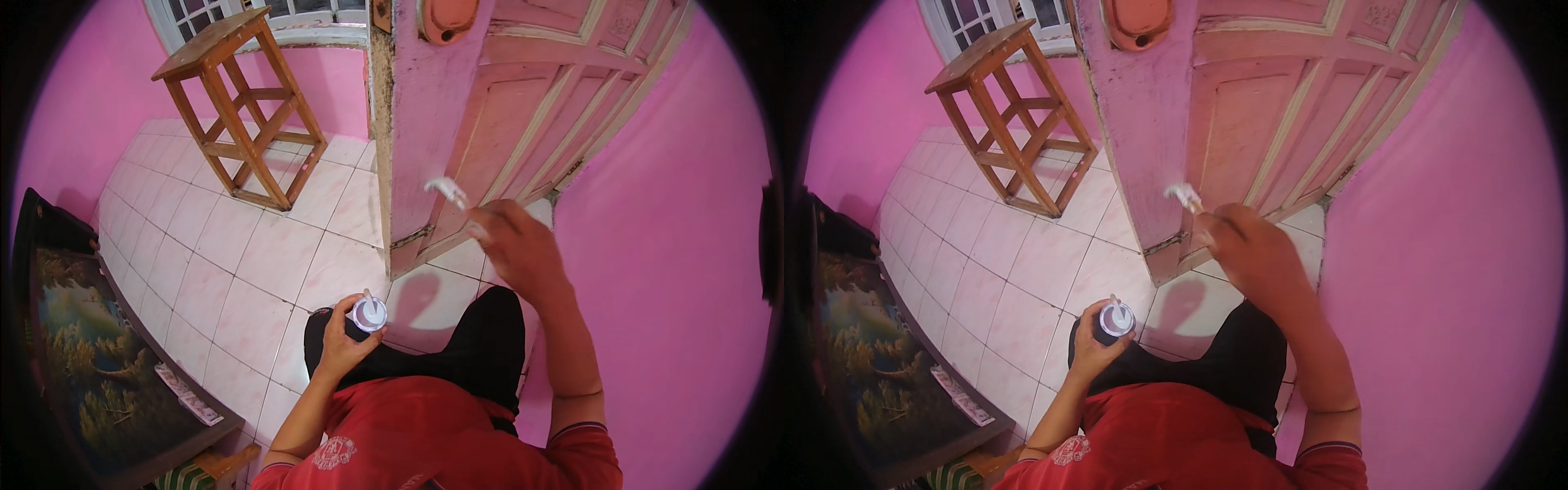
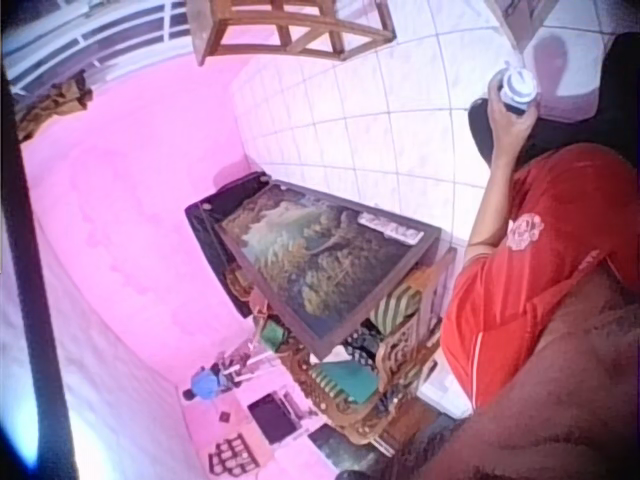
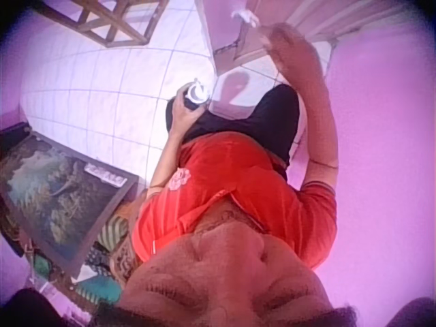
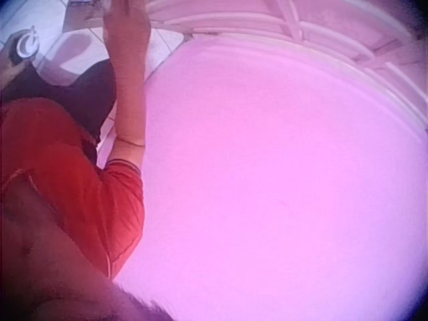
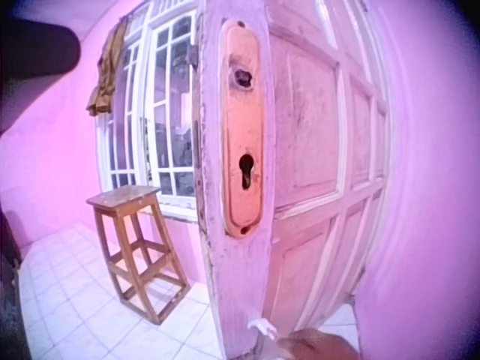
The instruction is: The person paints a wooden door frame using a small brush, frequently dipping the brush into a plastic container of white paint held in the other hand.
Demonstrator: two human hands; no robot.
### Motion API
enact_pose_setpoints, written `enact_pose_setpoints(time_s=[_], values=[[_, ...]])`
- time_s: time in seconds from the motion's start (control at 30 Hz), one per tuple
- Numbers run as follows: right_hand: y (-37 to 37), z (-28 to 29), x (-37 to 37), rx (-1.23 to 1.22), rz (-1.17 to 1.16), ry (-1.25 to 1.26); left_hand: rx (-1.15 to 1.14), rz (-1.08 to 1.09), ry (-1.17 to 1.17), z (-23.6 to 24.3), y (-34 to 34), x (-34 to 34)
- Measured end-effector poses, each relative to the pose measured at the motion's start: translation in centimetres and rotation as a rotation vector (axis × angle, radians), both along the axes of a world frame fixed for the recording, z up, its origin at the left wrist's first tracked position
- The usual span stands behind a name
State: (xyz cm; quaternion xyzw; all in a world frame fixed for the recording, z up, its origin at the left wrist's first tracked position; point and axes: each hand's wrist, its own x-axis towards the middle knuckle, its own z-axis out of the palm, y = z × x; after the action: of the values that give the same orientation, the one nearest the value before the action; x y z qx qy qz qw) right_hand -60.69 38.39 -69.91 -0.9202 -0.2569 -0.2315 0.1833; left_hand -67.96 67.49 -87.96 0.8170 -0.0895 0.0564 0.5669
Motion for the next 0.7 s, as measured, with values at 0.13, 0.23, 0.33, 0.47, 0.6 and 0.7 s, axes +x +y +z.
enact_pose_setpoints(time_s=[0.13, 0.23, 0.33, 0.47, 0.6, 0.7], values=[[-0.4, 2.9, -1.6, 0.096, -0.049, -0.109, -0.002, 0.004, -0.04, -0.4, -0.2, 0.1], [-0.3, 2.3, -1.6, -0.021, -0.013, 0.118, -0.002, -0.001, -0.015, -0.6, -0.2, 0.0], [-0.2, 1.7, -0.6, -0.108, 0.068, 0.158, 0.018, -0.027, -0.031, 0.2, -0.4, 0.3], [-0.2, 4.2, 0.5, -0.138, 0.064, 0.033, 0.02, -0.007, -0.041, 0.0, -0.1, 0.0], [-1.0, 9.4, 0.5, -0.167, -0.012, -0.204, -0.004, -0.021, -0.005, 0.4, -0.3, 0.0], [-1.5, 12.9, 1.1, -0.075, 0.066, -0.351, -0.001, -0.019, -0.001, 0.6, -0.4, 0.0]])
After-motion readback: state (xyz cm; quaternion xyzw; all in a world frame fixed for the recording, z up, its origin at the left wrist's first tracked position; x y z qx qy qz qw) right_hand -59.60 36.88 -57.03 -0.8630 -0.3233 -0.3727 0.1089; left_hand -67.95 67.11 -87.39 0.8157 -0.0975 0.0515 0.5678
